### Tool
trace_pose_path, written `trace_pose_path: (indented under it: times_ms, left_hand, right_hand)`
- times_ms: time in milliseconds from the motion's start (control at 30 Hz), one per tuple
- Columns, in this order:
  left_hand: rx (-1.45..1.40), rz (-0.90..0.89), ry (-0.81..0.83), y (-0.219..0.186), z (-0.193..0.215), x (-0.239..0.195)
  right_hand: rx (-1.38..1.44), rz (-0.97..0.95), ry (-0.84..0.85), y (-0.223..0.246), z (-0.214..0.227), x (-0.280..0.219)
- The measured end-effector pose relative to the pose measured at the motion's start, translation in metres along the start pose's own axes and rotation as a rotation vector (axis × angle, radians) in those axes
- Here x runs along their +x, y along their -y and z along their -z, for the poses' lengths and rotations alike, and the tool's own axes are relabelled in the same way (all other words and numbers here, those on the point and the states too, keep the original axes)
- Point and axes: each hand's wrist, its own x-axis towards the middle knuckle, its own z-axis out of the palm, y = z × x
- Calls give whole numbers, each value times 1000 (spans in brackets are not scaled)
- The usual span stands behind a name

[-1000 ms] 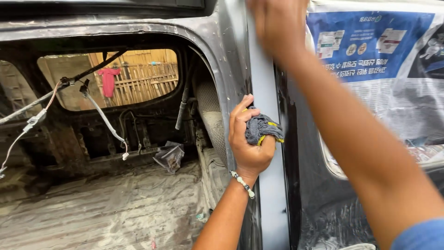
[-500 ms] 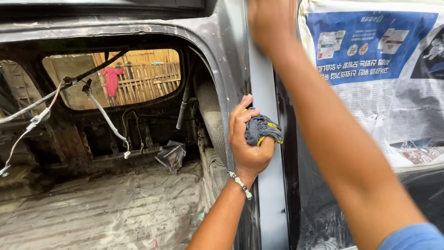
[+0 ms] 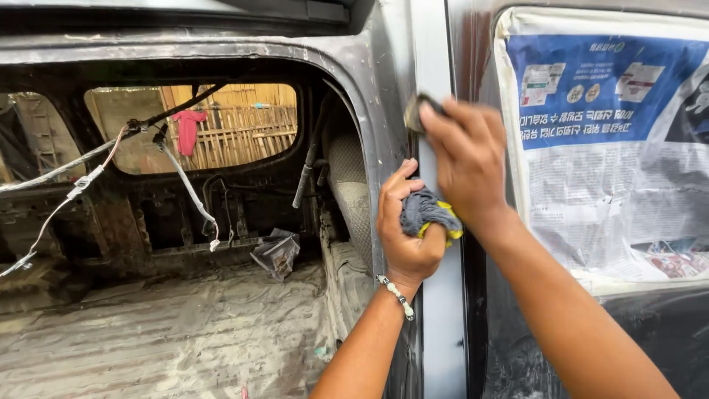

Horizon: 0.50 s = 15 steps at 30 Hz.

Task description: The person sands the exterior of a white car door using a sanding block and a yellow cloth, then moves to the vehicle's interior to sand the door frame and edges. The person repeatedly wipes the sanded areas with the cloth to remove dust.

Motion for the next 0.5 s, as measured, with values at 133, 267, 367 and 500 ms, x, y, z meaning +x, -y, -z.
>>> trace_pose_path:
  times_ms: [133,267,367,500]
  left_hand:
    - [-88,9,-8,5,0,3]
    - [-70,16,23,2,2,-3]
    - [-253,188,-7,-4,2,-11]
    - [-241,57,-12,1,7,-13]
  right_hand:
    - [-66,66,29,-27,-2,42]
    - [-186,-6,2,-6,-1,15]
    - [-8,28,-71,26,17,-40]
    - [-99,31,30,11,10,-3]
